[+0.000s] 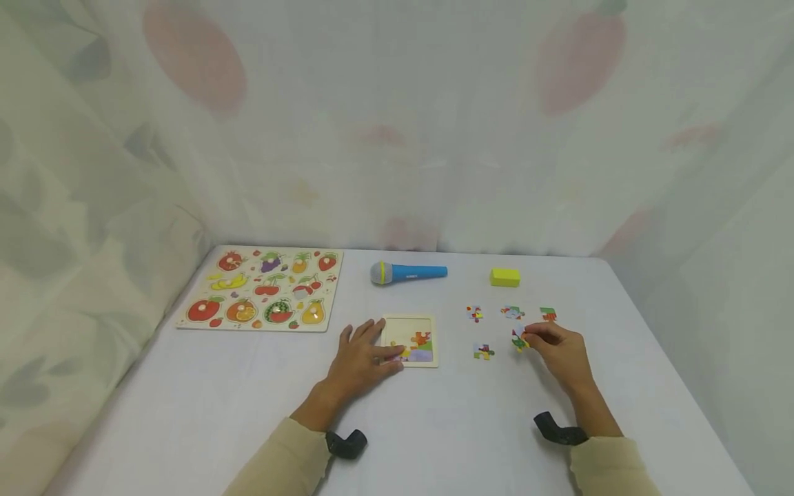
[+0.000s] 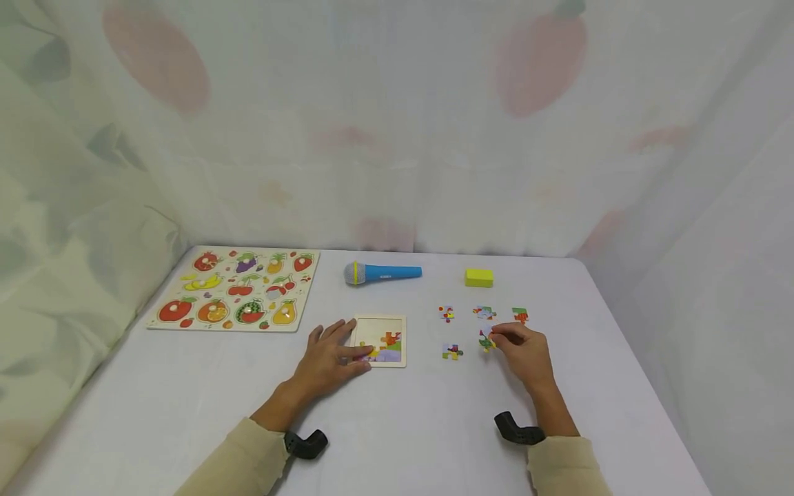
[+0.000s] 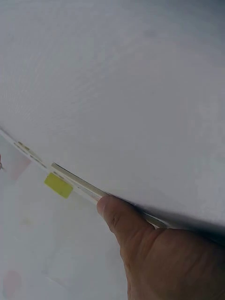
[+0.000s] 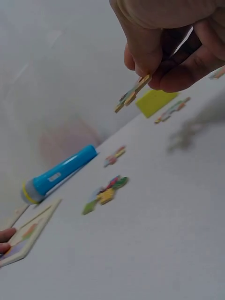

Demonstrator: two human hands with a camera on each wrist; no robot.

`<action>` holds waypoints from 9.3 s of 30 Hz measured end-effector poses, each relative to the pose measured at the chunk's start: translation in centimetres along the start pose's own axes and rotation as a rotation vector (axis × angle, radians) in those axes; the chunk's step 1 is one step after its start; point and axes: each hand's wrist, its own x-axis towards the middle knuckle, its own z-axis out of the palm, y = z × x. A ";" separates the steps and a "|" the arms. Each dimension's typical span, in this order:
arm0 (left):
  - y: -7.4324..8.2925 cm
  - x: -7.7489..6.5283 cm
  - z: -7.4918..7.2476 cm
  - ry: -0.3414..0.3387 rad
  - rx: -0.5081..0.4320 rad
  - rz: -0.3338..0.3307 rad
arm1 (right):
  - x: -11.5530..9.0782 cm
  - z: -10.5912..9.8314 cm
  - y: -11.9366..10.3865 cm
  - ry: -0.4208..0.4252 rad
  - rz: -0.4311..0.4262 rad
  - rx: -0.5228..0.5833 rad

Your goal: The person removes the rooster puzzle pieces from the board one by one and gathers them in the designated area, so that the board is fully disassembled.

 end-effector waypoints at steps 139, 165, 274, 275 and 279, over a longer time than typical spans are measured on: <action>-0.2 0.3 0.0 -0.006 0.049 0.023 | 0.8 16.9 -4.7 -0.341 -0.197 -0.444; 0.0 0.1 -0.1 -0.006 0.030 0.001 | 0.4 16.3 -4.7 -0.405 -0.166 -0.472; -0.2 0.4 -0.5 0.015 0.024 0.054 | -2.3 -4.1 3.1 -0.100 0.073 -0.523; -0.2 0.4 -0.5 0.016 0.025 0.055 | -2.3 -4.1 3.1 -0.100 0.069 -0.525; -0.2 0.4 -0.6 0.011 0.035 0.050 | -2.3 -4.1 3.2 -0.101 0.073 -0.529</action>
